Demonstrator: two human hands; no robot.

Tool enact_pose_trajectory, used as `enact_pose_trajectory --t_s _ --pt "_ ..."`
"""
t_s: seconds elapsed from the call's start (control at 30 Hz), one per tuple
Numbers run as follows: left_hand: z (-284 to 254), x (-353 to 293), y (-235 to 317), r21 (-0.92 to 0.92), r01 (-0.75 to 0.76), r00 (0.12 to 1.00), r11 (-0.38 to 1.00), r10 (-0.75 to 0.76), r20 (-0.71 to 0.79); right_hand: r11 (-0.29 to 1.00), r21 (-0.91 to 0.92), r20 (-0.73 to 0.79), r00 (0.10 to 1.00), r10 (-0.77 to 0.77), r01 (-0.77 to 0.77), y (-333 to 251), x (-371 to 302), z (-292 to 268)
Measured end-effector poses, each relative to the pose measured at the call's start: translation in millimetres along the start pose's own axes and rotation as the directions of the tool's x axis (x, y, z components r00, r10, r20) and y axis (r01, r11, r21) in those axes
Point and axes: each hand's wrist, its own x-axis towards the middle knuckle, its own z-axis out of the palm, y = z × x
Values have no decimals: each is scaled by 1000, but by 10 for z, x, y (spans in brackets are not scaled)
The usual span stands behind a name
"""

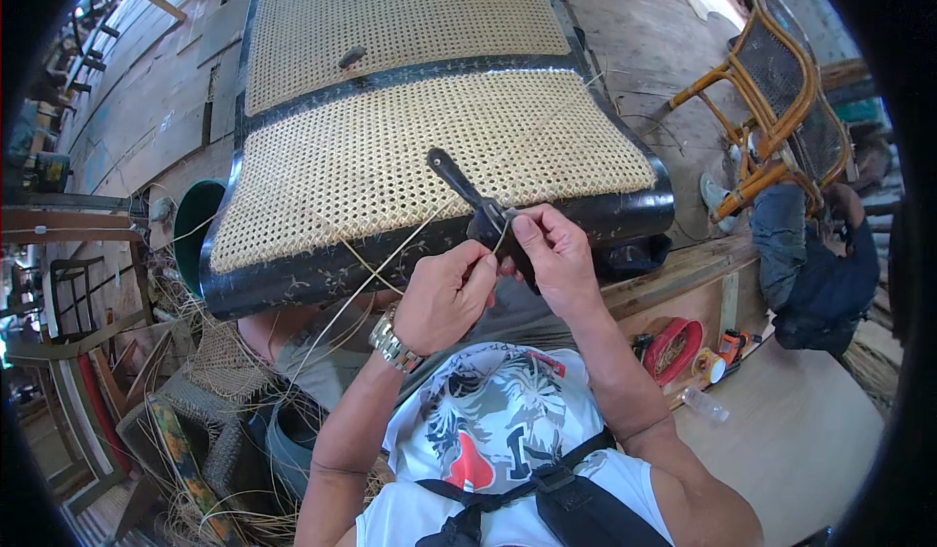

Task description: Repairing a woven chair seat using cane strips, glue, and tools.

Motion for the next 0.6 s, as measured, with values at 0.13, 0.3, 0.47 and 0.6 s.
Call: enact_pose_trajectory --t_s 0.13,0.3,0.47,0.6 --pt "-46 -56 -157 -115 34 998 993 -28 58 996 7 48 995 84 -84 -8 -33 1" --pt "-56 -83 -266 -133 55 997 990 -47 64 987 59 91 985 145 -150 28 -15 9" --pt "-52 -97 -277 -119 50 999 992 -47 28 986 50 62 986 153 -156 87 -27 54" --pt "-71 -132 -295 -75 59 996 995 -54 70 981 56 88 979 183 -188 131 -58 54"
